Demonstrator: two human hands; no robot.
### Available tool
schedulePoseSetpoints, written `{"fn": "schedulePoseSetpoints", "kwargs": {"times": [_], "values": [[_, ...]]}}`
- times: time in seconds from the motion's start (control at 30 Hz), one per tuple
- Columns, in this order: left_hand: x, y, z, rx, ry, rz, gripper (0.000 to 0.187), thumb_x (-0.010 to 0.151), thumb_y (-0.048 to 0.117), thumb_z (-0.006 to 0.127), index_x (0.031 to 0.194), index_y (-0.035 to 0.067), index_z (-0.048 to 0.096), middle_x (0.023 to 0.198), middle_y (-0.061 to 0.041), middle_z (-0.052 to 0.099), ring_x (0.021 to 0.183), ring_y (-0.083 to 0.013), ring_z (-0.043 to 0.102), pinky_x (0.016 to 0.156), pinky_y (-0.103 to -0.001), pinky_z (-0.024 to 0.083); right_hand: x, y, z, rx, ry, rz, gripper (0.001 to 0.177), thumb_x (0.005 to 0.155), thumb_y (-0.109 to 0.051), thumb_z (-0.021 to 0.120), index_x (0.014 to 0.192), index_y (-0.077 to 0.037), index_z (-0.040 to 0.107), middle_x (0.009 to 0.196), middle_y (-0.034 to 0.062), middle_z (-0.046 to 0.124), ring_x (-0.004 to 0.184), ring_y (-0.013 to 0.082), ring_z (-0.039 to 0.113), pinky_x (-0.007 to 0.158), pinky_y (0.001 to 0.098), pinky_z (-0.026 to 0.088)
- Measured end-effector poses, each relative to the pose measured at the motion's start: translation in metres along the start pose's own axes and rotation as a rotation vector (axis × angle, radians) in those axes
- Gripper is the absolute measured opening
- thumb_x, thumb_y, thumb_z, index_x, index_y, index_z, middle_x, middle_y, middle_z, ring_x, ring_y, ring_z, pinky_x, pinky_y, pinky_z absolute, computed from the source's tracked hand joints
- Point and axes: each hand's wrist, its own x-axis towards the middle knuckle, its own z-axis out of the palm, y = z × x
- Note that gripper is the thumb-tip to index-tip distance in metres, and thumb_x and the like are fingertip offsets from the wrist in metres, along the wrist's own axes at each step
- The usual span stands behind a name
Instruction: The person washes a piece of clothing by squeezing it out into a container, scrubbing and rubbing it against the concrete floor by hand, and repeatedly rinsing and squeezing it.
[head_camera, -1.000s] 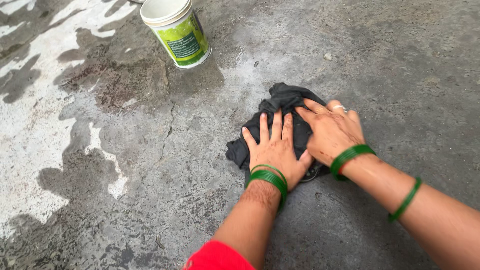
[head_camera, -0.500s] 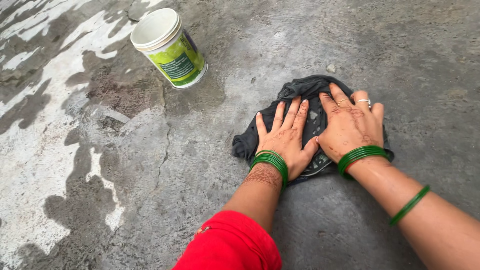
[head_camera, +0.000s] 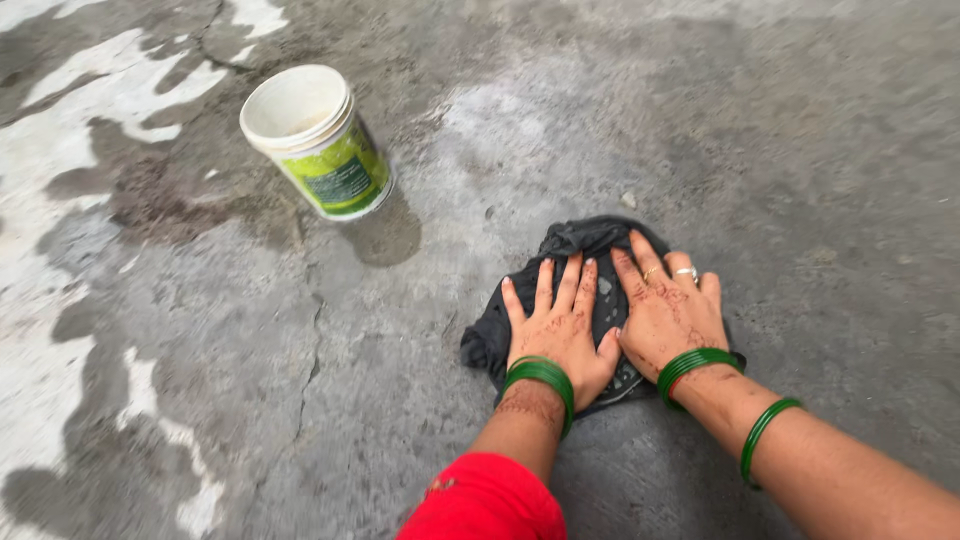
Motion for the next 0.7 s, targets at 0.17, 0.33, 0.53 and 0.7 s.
{"fn": "schedulePoseSetpoints", "kwargs": {"times": [0.17, 0.33, 0.53, 0.7], "values": [[0.003, -0.006, 0.003, -0.051, 0.011, 0.042, 0.087, 0.091, 0.05, 0.048, 0.159, 0.008, 0.015, 0.169, -0.007, 0.008, 0.154, -0.0321, 0.004, 0.117, -0.07, -0.005, -0.001, 0.006, 0.005, 0.053, 0.026, 0.008, 0.075, 0.079, -0.021, 0.061, 0.152, -0.023, 0.046, 0.169, -0.0016, 0.028, 0.139, 0.0284, 0.04, 0.112, 0.0475, 0.032], [0.007, -0.013, 0.013, -0.148, 0.046, 0.083, 0.084, 0.092, 0.046, 0.047, 0.158, 0.004, 0.017, 0.167, -0.01, 0.014, 0.154, -0.0341, 0.003, 0.116, -0.071, -0.009, -0.028, -0.017, 0.006, -0.008, 0.2, 0.06, 0.067, 0.084, -0.033, 0.057, 0.151, -0.031, 0.047, 0.168, 0.0049, 0.024, 0.146, 0.0403, 0.029, 0.115, 0.059, 0.022], [0.036, -0.034, 0.015, -0.201, 0.066, 0.154, 0.081, 0.093, 0.043, 0.047, 0.159, 0.003, 0.022, 0.167, -0.008, 0.019, 0.156, -0.0338, 0.006, 0.118, -0.069, -0.011, -0.011, -0.028, 0.025, 0.073, -0.016, 0.495, 0.062, 0.092, -0.05, 0.043, 0.154, -0.042, 0.038, 0.171, -0.0031, 0.01, 0.154, 0.0414, 0.009, 0.117, 0.0691, 0.01], [0.077, -0.049, 0.014, -0.168, 0.074, 0.239, 0.072, 0.095, 0.04, 0.043, 0.158, 0.01, 0.026, 0.168, -0.002, 0.02, 0.155, -0.029, 0.01, 0.119, -0.069, -0.01, 0.023, -0.012, 0.045, 0.003, -0.107, 0.515, 0.068, 0.095, -0.059, 0.036, 0.158, -0.035, 0.024, 0.171, -0.0005, 0.0, 0.154, 0.0406, -0.002, 0.114, 0.0713, 0.006]]}}
